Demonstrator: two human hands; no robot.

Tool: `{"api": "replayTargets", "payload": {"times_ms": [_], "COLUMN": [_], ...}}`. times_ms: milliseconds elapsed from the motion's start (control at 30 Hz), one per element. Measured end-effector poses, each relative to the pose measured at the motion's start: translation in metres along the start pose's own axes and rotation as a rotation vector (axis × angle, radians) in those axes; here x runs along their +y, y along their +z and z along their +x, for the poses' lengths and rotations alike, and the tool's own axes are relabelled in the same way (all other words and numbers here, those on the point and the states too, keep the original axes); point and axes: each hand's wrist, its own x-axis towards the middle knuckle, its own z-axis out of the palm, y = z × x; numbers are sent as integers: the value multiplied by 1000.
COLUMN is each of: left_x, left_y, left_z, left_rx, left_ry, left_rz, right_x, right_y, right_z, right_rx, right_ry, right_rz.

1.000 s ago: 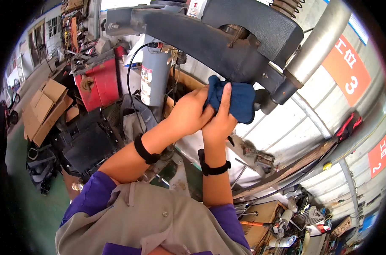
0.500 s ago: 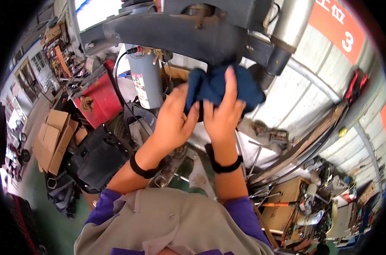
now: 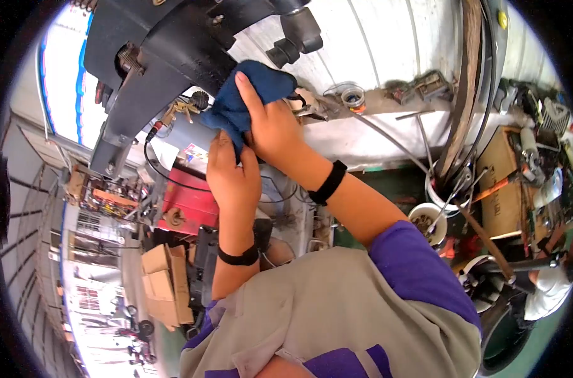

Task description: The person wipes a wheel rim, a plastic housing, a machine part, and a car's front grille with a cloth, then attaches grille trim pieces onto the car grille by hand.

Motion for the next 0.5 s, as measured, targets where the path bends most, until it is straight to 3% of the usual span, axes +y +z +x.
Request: {"api": "replayTargets", "payload": {"times_ms": [67,100,200,233,267,433,500], "left_x": [-9,-14,-23,-17,-14,-6,1], "left_y": [6,7,5,-1,-4,-9,-14], "left_z": [-14,-21,-33,-34,-35,-33,-24], "left_rx": [-23,-41,-123,-179,-227,-130,-7], "left_ry": [7,8,-63,-116,-169,-56,40], "left_rz": [-36,-65,-170,-174,-179,-236,-166], "right_x": [-2,1,0,0,0,-7,-14], "right_y": [-1,7,7,6,3,-20,-32], "right_z": [-20,-25,-37,-48,-55,-46,-25], "right_rx": [-182,117,197,31,61,74,103], "right_ry": [247,29,-104,21,8,-31,-79], "right_rz": [-25,36,-20,4,40,226,207]}}
